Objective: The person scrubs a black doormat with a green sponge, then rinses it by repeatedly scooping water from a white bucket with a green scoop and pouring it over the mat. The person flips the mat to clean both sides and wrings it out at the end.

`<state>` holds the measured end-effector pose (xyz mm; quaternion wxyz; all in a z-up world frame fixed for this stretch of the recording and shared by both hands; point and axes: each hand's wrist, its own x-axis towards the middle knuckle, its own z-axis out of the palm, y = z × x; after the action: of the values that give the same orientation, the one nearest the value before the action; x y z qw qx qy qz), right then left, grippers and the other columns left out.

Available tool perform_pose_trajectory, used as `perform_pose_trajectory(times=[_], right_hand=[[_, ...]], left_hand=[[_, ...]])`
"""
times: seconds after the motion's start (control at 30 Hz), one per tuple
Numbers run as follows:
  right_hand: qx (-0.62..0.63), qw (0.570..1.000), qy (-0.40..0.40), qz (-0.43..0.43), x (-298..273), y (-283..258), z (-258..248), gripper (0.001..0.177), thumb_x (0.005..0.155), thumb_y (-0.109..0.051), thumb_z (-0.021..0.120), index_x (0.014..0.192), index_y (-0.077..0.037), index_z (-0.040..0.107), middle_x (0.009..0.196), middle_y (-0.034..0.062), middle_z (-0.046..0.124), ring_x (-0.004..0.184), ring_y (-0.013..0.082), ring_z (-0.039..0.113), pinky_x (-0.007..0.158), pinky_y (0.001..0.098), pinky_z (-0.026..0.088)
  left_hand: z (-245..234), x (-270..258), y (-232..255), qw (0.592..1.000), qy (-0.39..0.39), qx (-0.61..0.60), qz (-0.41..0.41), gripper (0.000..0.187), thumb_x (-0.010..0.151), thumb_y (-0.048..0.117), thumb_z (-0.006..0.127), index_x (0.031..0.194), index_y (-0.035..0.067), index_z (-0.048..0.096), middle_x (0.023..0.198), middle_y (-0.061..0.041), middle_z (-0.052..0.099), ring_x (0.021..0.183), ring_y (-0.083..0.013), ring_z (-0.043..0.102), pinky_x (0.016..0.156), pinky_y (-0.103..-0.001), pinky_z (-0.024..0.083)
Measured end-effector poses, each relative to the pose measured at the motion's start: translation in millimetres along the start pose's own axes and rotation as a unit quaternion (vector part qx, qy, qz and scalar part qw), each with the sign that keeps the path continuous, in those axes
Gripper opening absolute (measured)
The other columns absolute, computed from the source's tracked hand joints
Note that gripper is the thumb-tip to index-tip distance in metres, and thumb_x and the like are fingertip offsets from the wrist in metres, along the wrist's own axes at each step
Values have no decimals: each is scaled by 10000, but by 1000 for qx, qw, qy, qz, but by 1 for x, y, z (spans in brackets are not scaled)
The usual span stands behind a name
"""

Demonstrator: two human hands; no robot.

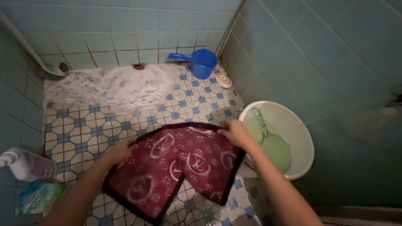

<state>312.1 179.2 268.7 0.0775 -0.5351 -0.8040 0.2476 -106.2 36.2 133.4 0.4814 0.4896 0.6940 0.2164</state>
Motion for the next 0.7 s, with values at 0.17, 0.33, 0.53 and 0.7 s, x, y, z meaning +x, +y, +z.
perform_pose_trajectory(times=[0.17,0.33,0.53,0.7], right_hand=[[-101,993,21,52,13,13,67,259,849,-260,767,1021,-69,738,961,224,725,923,427,711,823,511,569],[-134,981,23,139,13,51,131,204,898,-226,709,1065,-112,736,1020,208,729,979,420,705,837,522,567],[26,989,137,55,-3,52,118,297,853,-216,715,1098,-51,686,1097,215,709,984,385,706,829,477,577],[769,606,194,66,-30,128,72,355,1060,-191,593,1219,125,565,1203,268,656,1101,372,678,987,442,552]], left_hand=[[32,37,-18,986,70,149,-25,390,962,235,568,1315,94,658,1098,-257,734,986,-430,711,877,-551,563],[57,69,-70,976,112,182,45,351,942,265,611,1181,25,703,1129,-279,716,1062,-430,688,921,-502,537],[53,48,-46,967,190,166,-18,408,887,300,726,1159,-1,682,1089,-269,730,1033,-417,700,885,-497,560],[50,32,-36,927,204,314,-25,260,1074,233,604,1027,22,749,1068,-192,746,984,-341,744,840,-467,603]])
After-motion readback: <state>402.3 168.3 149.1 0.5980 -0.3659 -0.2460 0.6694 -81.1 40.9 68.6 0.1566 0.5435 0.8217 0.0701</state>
